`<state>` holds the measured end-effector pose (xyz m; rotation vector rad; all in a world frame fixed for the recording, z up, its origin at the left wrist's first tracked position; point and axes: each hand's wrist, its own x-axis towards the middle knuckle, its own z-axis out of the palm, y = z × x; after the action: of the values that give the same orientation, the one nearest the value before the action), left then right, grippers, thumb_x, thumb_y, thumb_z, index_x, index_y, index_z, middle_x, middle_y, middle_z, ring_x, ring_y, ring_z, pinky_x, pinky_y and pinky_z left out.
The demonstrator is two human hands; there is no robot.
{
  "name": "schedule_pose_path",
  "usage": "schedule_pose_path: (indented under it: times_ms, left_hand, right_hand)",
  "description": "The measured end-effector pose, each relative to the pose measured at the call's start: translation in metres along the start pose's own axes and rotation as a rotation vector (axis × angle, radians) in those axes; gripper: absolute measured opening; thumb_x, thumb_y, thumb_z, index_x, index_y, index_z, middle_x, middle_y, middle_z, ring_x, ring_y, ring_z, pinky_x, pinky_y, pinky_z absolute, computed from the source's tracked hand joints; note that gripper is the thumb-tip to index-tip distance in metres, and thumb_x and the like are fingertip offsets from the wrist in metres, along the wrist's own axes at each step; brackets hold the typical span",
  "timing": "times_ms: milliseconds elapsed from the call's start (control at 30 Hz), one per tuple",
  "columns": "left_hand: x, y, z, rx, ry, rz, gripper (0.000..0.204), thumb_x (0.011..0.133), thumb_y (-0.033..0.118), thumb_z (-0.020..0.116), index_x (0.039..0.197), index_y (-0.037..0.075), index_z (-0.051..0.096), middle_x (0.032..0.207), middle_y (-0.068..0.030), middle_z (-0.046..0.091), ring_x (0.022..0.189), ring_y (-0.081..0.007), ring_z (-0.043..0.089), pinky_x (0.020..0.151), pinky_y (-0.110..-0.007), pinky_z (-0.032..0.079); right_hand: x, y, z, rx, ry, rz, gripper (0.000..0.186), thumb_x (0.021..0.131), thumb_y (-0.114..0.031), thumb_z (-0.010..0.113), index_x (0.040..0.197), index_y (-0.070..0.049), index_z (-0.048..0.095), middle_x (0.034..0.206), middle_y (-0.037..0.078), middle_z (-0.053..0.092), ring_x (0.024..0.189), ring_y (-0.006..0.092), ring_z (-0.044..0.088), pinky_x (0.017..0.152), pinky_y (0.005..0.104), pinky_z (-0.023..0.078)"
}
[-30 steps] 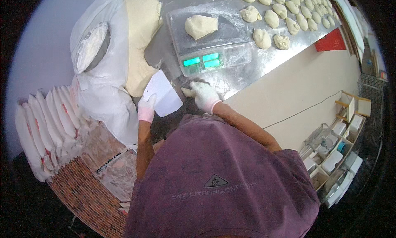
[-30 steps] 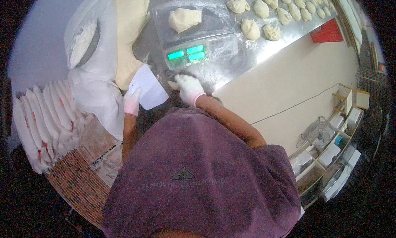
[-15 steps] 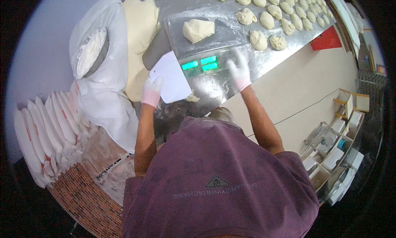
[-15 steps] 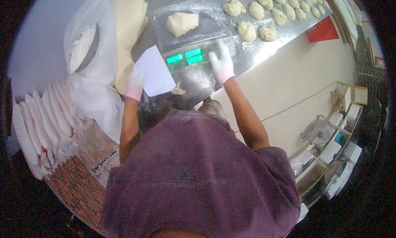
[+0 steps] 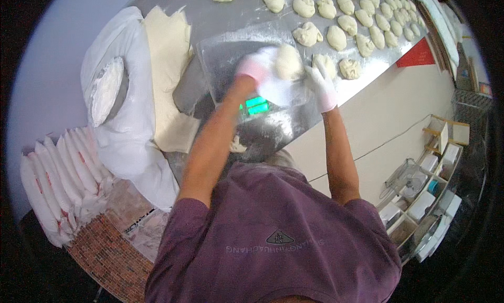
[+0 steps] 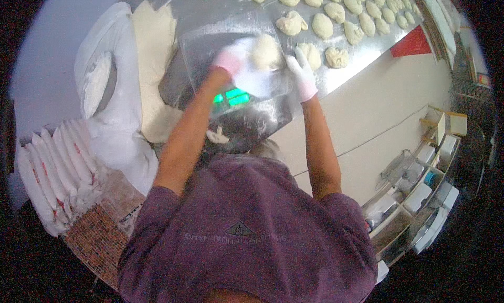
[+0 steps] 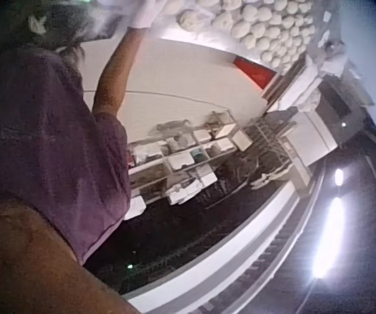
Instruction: The person prepares dough by using a scraper to cut pieces from a larger mass, weighing them on a digital scale, and hand-shaping them into small rounds on a metal surface.
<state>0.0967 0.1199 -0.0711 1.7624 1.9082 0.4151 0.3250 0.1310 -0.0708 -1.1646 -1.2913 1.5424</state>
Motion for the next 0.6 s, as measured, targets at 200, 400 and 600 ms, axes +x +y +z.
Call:
schedule_pose_path:
  times_ms: [200, 400, 600]
  left_hand:
    - [-0.05, 0.053, -0.002, -0.301, 0.277, 0.141, 0.027, 0.085, 0.027, 0.047, 0.092, 0.004, 0.06, 0.087, -0.0229, 0.062, 0.081, -0.0383, 0.06, 0.071, -0.044, 0.049]
    - [-0.13, -0.045, -0.059, -0.35, 0.637, -0.074, 0.028, 0.085, 0.018, 0.052, 0.104, -0.002, 0.059, 0.105, -0.0168, 0.061, 0.093, -0.0303, 0.059, 0.084, -0.035, 0.045]
    - [-0.224, -0.077, -0.072, -0.422, 0.692, -0.543, 0.032, 0.087, 0.017, 0.052, 0.112, -0.004, 0.055, 0.107, -0.0157, 0.06, 0.101, -0.0264, 0.055, 0.09, -0.033, 0.041]
  right_hand:
    - [0.005, 0.021, -0.048, 0.736, 0.071, 0.018, 0.044, 0.09, -0.023, 0.048, 0.127, -0.001, 0.043, 0.125, 0.01, 0.048, 0.113, 0.0236, 0.048, 0.097, 0.0342, 0.036]
    - [0.075, -0.04, 0.0, -0.227, 0.11, -0.649, 0.038, 0.086, -0.018, 0.053, 0.12, -0.001, 0.05, 0.115, 0.013, 0.055, 0.107, 0.0245, 0.052, 0.091, 0.0346, 0.041]
    - [0.198, -0.062, 0.082, -0.521, -0.031, -0.564, 0.054, 0.078, -0.022, 0.061, 0.123, 0.004, 0.045, 0.119, 0.02, 0.051, 0.109, 0.0268, 0.05, 0.093, 0.0342, 0.039]
